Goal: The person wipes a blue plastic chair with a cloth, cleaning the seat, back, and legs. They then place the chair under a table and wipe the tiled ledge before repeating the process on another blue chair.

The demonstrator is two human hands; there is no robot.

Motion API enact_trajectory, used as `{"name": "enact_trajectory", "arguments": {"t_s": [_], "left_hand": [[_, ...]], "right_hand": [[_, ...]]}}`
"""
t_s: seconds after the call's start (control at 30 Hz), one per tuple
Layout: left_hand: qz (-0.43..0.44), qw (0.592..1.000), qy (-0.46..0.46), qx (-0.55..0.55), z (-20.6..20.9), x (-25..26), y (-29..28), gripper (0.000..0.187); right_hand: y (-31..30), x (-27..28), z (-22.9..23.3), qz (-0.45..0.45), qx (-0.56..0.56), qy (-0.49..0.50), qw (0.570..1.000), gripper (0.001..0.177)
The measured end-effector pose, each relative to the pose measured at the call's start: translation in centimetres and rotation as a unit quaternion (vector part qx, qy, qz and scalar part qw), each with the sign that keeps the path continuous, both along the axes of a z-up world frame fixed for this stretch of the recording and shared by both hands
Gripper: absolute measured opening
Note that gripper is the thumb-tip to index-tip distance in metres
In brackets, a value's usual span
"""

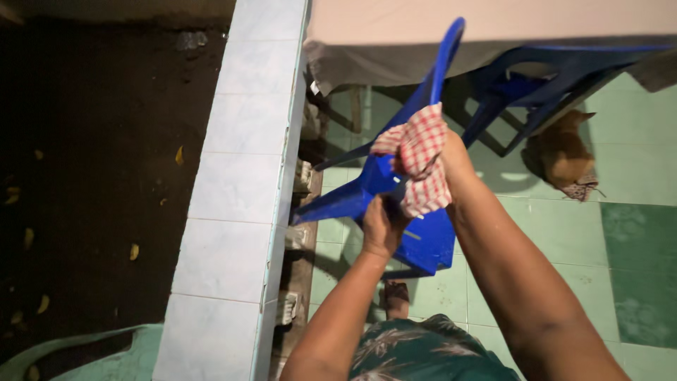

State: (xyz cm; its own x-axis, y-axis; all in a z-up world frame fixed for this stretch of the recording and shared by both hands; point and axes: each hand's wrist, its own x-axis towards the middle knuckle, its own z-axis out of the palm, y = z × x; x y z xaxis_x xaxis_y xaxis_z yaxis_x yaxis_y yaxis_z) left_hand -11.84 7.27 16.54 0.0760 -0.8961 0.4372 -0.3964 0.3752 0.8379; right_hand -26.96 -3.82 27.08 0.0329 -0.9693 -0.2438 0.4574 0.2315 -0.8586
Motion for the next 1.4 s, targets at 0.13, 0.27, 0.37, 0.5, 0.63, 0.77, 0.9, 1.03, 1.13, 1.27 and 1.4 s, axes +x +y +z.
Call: {"name": "enact_trajectory", "arguments": {"t_s": [0.13, 0.27, 0.37, 0.5, 0.63, 0.77, 0.9, 1.03, 1.13, 1.27, 1.4], "left_hand": [[0.073, 0.994, 0.079, 0.001, 1.9, -1.4, -1.9, 0.038], [0.109, 0.971, 0.188, 0.099, 4.4, -1.0, -3.4, 0.031], [0.126, 0.969, 0.178, 0.112, 5.9, 0.4, -3.3, 0.032], [0.093, 0.962, 0.212, 0.143, 7.3, 0.4, -2.4, 0.042], [0.048, 0.965, 0.228, 0.123, 8.9, 0.3, -2.1, 0.046], [0.001, 0.947, 0.302, 0.107, 11.3, 0.9, -2.5, 0.04], [0.025, 0.944, 0.317, 0.09, 14.1, 1.7, -4.5, 0.041], [0.119, 0.919, 0.363, 0.099, 17.2, 4.1, -7.4, 0.032], [0.119, 0.896, 0.426, 0.03, 20.2, 6.7, -9.4, 0.019], [0.073, 0.897, 0.436, -0.031, 24.7, 10.7, -9.2, 0.012], [0.03, 0.901, 0.421, -0.1, 29.2, 14.1, -7.3, 0.025]], "right_hand": [[0.4, -2.4, -0.2, -0.015, -0.107, 0.059, 0.992, 0.027], [1.6, -10.2, -6.9, -0.12, -0.044, 0.288, 0.949, 0.033], [5.1, -16.4, -15.4, -0.072, 0.166, 0.517, 0.837, 0.045], [13.2, -19.4, -25.2, 0.028, 0.391, 0.385, 0.836, 0.038], [19.8, -17.7, -28.8, -0.071, 0.507, -0.009, 0.859, 0.038], [19.7, -14.7, -26.7, -0.159, 0.375, -0.027, 0.913, 0.032], [16.3, -13.5, -19.9, -0.201, 0.18, -0.214, 0.939, 0.054], [11.8, -13.3, -13.0, -0.198, 0.081, -0.1, 0.972, 0.06], [9.7, -13.3, -9.7, -0.243, 0.085, -0.015, 0.966, 0.06], [6.7, -13.4, -5.6, -0.267, -0.032, 0.01, 0.963, 0.054], [5.9, -11.2, 0.0, -0.246, -0.098, -0.023, 0.964, 0.039]]}}
